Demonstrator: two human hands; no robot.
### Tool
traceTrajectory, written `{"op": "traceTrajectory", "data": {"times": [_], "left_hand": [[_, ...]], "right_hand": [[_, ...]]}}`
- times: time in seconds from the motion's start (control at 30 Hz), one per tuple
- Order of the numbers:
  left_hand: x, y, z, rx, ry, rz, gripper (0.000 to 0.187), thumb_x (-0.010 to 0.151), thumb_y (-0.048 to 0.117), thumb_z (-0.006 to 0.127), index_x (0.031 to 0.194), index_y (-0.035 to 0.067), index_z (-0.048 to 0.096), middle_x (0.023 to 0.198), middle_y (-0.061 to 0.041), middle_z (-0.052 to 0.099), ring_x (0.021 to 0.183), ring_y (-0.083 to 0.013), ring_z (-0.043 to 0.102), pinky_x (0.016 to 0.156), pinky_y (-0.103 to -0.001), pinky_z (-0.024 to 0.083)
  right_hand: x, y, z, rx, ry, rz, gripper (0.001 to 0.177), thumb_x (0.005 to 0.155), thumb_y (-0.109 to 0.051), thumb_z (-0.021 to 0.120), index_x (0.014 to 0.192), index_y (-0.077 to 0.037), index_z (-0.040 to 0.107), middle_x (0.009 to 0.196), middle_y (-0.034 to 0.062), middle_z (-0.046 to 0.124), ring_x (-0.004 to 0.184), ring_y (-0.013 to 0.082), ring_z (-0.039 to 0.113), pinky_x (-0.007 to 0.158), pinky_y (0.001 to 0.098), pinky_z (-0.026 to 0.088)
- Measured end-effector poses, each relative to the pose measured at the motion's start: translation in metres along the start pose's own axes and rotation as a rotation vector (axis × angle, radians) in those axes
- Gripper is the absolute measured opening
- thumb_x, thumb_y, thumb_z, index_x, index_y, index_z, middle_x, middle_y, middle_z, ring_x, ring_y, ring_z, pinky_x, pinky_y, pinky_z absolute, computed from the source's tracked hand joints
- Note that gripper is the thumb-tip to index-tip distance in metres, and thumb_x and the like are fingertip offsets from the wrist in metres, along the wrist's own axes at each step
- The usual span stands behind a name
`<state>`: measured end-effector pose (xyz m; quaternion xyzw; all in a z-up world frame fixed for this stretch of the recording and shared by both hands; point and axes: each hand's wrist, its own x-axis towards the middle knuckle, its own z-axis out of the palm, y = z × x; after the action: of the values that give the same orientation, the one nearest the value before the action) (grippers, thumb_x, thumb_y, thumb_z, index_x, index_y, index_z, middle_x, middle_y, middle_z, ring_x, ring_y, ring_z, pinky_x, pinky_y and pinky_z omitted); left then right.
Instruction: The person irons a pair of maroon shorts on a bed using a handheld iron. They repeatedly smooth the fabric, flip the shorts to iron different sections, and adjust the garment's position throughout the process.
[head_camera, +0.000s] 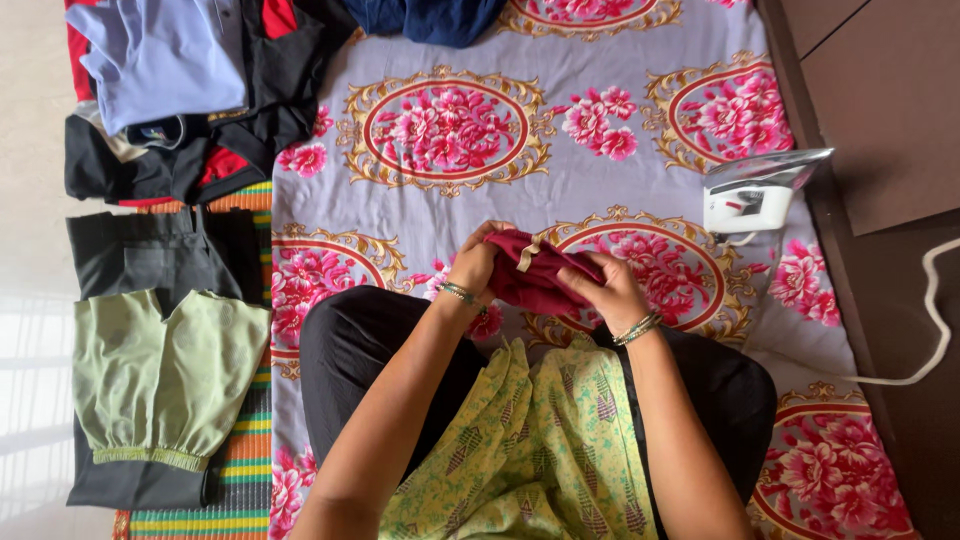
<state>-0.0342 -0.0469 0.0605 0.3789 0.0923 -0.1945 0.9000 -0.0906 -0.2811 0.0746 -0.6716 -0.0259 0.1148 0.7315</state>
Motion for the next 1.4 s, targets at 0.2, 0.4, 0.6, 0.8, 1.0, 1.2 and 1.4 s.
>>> {"op": "traceTrajectory", "data": {"times": [0.2, 0.4, 0.6, 0.8, 1.0, 1.2, 1.4], "left_hand": [[-0.025, 0.019, 0.032, 0.427, -0.19, -0.145, 0.032, 0.092, 0.006, 0.064, 0.123, 0.003, 0.055, 0.107, -0.014, 0.071, 0.095, -0.0212, 0.071, 0.085, -0.036, 0.06], [-0.016, -0.013, 0.019, 0.89, -0.235, 0.036, 0.035, 0.094, 0.012, 0.073, 0.126, -0.003, 0.068, 0.107, -0.014, 0.077, 0.091, -0.0169, 0.071, 0.083, -0.032, 0.06], [0.0, -0.017, 0.003, 0.108, 0.023, -0.17, 0.024, 0.095, 0.002, 0.059, 0.118, -0.003, 0.064, 0.105, -0.014, 0.074, 0.091, -0.0229, 0.073, 0.083, -0.037, 0.062], [-0.011, 0.0, 0.011, -0.019, 0.012, -0.095, 0.025, 0.097, 0.007, 0.056, 0.115, -0.008, 0.065, 0.104, -0.016, 0.075, 0.089, -0.0244, 0.074, 0.082, -0.038, 0.062], [-0.019, 0.005, 0.023, 0.2, -0.15, 0.026, 0.028, 0.097, 0.005, 0.062, 0.123, -0.002, 0.066, 0.107, -0.009, 0.075, 0.091, -0.016, 0.072, 0.083, -0.03, 0.059], [-0.028, 0.019, 0.035, 0.267, -0.041, -0.187, 0.033, 0.095, 0.018, 0.068, 0.119, -0.006, 0.066, 0.098, -0.015, 0.074, 0.077, -0.0208, 0.072, 0.071, -0.037, 0.062], [-0.041, 0.031, 0.041, 0.494, -0.181, -0.296, 0.048, 0.091, 0.038, 0.075, 0.115, -0.003, 0.071, 0.097, -0.011, 0.077, 0.078, -0.0147, 0.074, 0.071, -0.032, 0.062]], "right_hand": [[0.001, -0.004, -0.005, 0.531, 0.161, 0.023, 0.035, 0.097, -0.028, 0.069, 0.122, -0.002, 0.067, 0.118, 0.0102, 0.074, 0.109, 0.0233, 0.071, 0.1, 0.0413, 0.056], [-0.001, -0.006, -0.002, 0.841, 0.254, 0.094, 0.025, 0.1, -0.023, 0.064, 0.117, -0.004, 0.065, 0.117, 0.0104, 0.072, 0.109, 0.0265, 0.07, 0.102, 0.0483, 0.056], [0.009, 0.009, -0.001, 0.534, 0.175, 0.0, 0.021, 0.106, -0.017, 0.068, 0.118, 0.0, 0.066, 0.112, 0.0107, 0.072, 0.099, 0.0198, 0.069, 0.092, 0.0367, 0.056], [0.006, -0.014, 0.02, -0.197, 0.51, -0.406, 0.024, 0.104, -0.019, 0.065, 0.123, -0.005, 0.064, 0.107, 0.0037, 0.071, 0.092, 0.0126, 0.069, 0.083, 0.0272, 0.06], [-0.013, -0.01, 0.041, -0.564, 0.341, -0.717, 0.029, 0.102, -0.024, 0.074, 0.122, -0.004, 0.066, 0.114, 0.006, 0.069, 0.106, 0.0184, 0.065, 0.096, 0.0328, 0.052], [-0.008, -0.001, -0.003, 0.383, 0.437, -0.325, 0.013, 0.104, -0.022, 0.073, 0.105, -0.01, 0.069, 0.093, -0.0025, 0.069, 0.086, 0.0112, 0.065, 0.084, 0.0293, 0.057], [-0.008, -0.017, -0.004, 0.024, 0.636, -0.362, 0.016, 0.106, -0.021, 0.065, 0.109, -0.007, 0.07, 0.102, -0.0024, 0.071, 0.092, 0.005, 0.062, 0.085, 0.0225, 0.05]]}}
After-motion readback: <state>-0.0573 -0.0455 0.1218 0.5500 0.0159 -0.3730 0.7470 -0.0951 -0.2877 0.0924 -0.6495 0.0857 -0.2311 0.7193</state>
